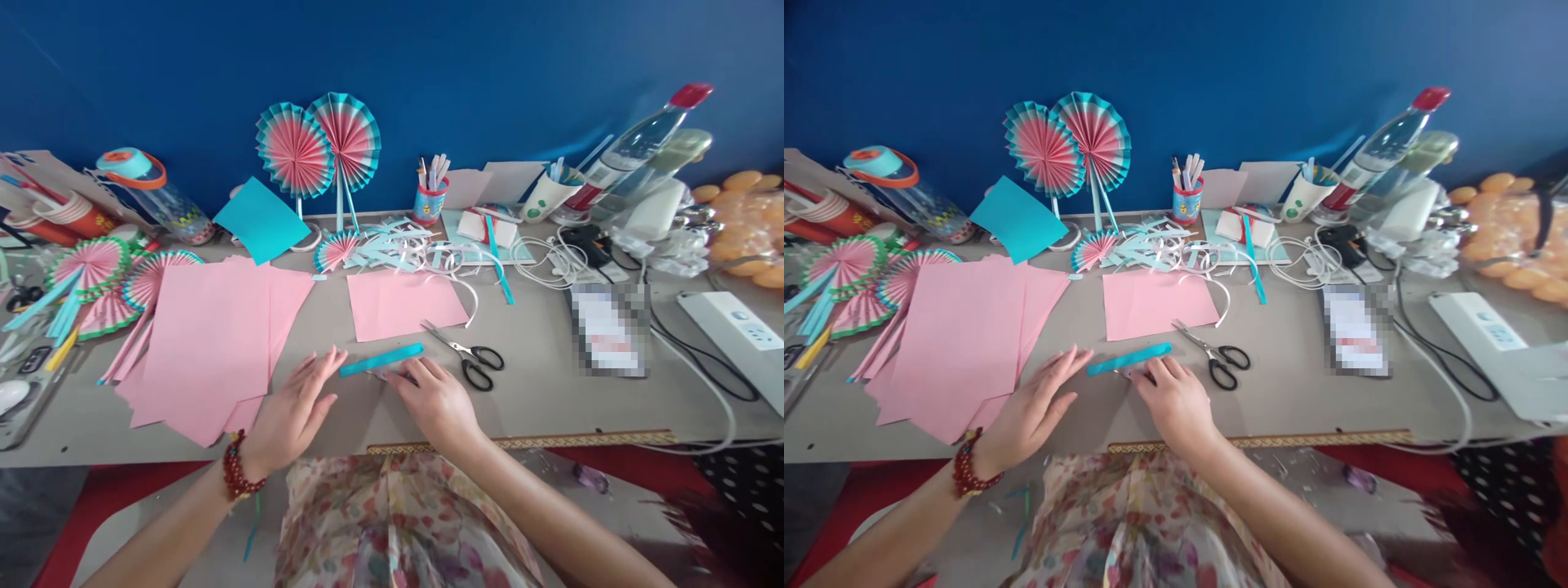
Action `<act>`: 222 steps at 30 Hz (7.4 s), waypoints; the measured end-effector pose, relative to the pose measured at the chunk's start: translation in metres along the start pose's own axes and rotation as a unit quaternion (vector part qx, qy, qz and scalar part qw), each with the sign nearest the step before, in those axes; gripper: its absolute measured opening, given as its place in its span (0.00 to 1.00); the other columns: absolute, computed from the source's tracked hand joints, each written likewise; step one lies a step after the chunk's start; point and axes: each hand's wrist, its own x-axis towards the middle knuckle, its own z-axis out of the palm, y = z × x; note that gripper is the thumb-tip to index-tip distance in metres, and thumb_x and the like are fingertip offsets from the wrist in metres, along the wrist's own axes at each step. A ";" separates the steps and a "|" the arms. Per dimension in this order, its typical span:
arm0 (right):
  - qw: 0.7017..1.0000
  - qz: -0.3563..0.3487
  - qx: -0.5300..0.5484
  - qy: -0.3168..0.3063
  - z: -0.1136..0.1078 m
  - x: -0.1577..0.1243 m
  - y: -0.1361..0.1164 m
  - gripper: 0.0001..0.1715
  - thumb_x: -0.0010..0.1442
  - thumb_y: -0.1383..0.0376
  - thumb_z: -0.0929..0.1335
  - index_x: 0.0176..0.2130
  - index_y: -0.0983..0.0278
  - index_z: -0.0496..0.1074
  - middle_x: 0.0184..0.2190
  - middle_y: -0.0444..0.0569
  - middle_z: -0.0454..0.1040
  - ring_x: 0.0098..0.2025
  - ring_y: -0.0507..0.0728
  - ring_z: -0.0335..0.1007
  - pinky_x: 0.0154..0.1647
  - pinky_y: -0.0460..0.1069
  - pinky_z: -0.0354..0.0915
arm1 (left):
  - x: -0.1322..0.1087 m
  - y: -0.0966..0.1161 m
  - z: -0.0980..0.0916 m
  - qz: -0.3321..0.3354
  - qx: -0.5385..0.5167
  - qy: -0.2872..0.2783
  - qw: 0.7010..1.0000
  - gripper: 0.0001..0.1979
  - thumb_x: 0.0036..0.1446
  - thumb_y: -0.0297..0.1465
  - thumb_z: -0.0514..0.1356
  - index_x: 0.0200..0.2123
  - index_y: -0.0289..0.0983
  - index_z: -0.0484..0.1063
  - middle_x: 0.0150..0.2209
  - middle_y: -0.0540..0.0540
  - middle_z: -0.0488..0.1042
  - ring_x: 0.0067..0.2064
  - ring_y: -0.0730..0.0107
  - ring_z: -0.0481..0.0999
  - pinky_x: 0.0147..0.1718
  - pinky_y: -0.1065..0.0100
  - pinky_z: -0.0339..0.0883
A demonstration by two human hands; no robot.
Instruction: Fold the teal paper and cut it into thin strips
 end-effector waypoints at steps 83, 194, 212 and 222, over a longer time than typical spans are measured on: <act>1.000 -0.013 0.021 -0.003 0.008 0.008 -0.020 0.12 0.64 0.73 0.66 0.43 0.60 0.77 0.36 0.47 0.74 0.39 0.55 0.66 0.37 0.48 0.59 | 0.077 -0.066 -0.015 0.184 -0.102 -0.189 0.959 0.14 0.71 0.33 0.49 0.51 0.40 0.73 0.44 0.42 0.72 0.45 0.63 0.69 0.48 0.63 0.59; 0.992 -0.015 0.119 0.027 -0.023 -0.055 0.041 0.15 0.68 0.69 0.62 0.50 0.62 0.76 0.40 0.52 0.76 0.40 0.57 0.71 0.44 0.51 0.68 | 0.061 -0.028 -0.005 -0.089 -0.143 -0.091 0.982 0.07 0.64 0.36 0.59 0.36 0.39 0.71 0.38 0.49 0.72 0.36 0.70 0.74 0.39 0.68 0.68; 0.992 -0.025 0.119 0.039 -0.023 -0.054 0.041 0.15 0.68 0.70 0.62 0.50 0.62 0.74 0.40 0.52 0.76 0.38 0.57 0.69 0.41 0.51 0.67 | 0.061 -0.030 -0.026 -0.084 -0.021 -0.018 0.996 0.06 0.63 0.30 0.51 0.37 0.41 0.68 0.37 0.50 0.75 0.38 0.69 0.74 0.37 0.69 0.66; 0.992 -0.016 0.121 0.037 -0.021 -0.055 0.042 0.15 0.68 0.70 0.63 0.50 0.63 0.75 0.40 0.52 0.76 0.39 0.57 0.69 0.42 0.51 0.67 | 0.063 -0.036 -0.031 -0.101 -0.114 0.002 0.988 0.08 0.65 0.36 0.55 0.36 0.40 0.71 0.41 0.48 0.78 0.43 0.66 0.77 0.45 0.67 0.69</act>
